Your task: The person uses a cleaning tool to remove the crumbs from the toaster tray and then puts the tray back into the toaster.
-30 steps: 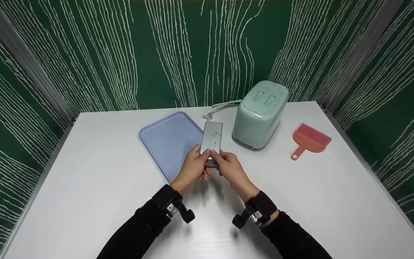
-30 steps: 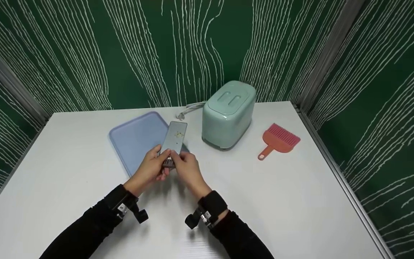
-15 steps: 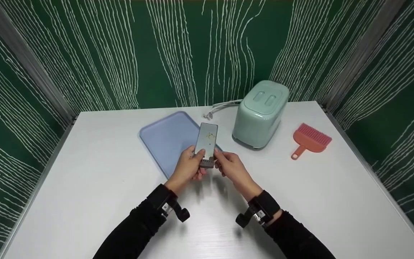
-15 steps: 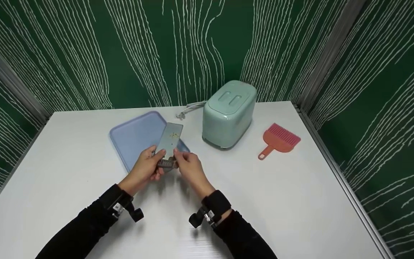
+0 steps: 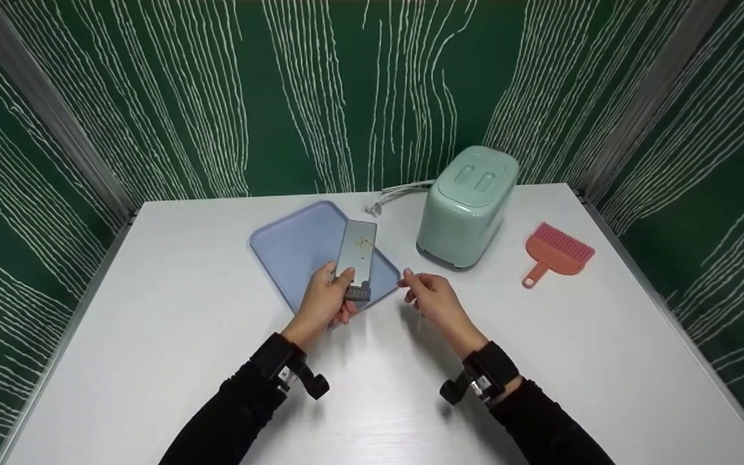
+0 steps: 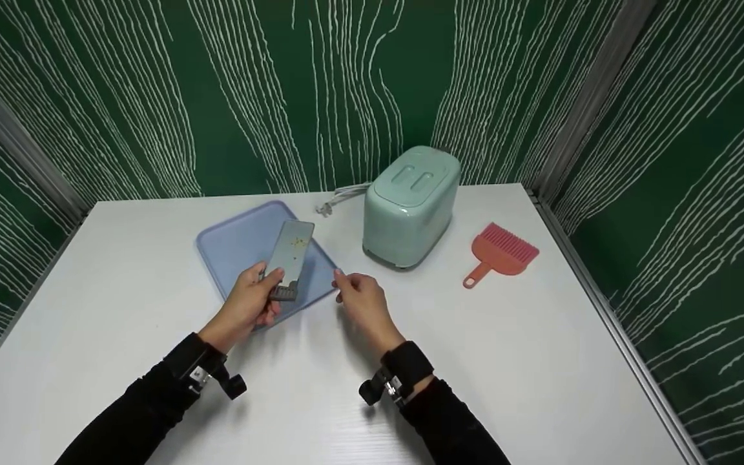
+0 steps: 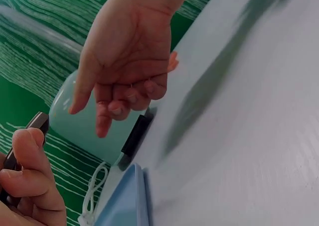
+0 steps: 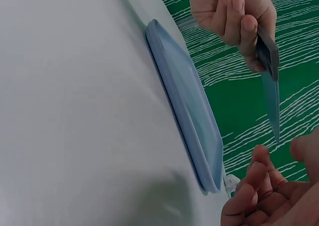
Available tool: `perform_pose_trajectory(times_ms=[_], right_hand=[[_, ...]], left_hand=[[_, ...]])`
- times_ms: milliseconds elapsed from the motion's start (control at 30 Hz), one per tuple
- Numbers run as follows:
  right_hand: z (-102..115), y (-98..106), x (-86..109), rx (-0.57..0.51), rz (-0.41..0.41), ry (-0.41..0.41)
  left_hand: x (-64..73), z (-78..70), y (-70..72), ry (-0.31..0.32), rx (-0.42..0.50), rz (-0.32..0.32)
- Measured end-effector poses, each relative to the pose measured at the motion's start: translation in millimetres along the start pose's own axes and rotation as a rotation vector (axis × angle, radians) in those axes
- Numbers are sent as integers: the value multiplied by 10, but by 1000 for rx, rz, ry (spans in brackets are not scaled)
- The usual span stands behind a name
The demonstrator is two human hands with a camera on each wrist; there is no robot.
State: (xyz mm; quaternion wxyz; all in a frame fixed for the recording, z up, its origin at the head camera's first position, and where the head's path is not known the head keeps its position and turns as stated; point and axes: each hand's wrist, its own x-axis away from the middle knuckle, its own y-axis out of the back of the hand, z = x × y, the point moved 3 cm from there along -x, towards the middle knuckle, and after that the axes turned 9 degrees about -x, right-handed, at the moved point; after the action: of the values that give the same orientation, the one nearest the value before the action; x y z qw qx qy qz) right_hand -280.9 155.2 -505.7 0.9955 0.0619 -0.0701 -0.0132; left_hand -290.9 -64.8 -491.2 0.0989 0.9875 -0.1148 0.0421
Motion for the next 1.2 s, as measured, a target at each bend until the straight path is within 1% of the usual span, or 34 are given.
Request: perform_pose_trajectory(times_ms=[167,267,433,567,633,800,933,1000,1067,1200], right_hand=[[-45,184,-35,68,-28,25],[-71,314,-57,101,-50,35],[-132,568,-112,146,-89,45],[-176,821,-165,200,-113,38],[-187,958,-191,217,-120,24],[-209,1287,-246,234,-135,-43],[-226,1528,-261,292,-173,-79],[-242,1644,-259,323,-191,-78],[-264,1749,-250,332,-205,-68],[-303,1912,-226,322,-229,-25]], left_hand=[[1,43,66,47,32,-16],[0,65,104,56,40,-20],[11,73,168,46,31,-31],[29,72,209,48,23,-47],[37,73,224,50,21,-50],[50,83,268,51,7,-65],[61,89,320,49,-6,-80],[62,89,347,39,-13,-84],[62,96,375,36,-17,-87],[77,132,429,30,-23,-92]])
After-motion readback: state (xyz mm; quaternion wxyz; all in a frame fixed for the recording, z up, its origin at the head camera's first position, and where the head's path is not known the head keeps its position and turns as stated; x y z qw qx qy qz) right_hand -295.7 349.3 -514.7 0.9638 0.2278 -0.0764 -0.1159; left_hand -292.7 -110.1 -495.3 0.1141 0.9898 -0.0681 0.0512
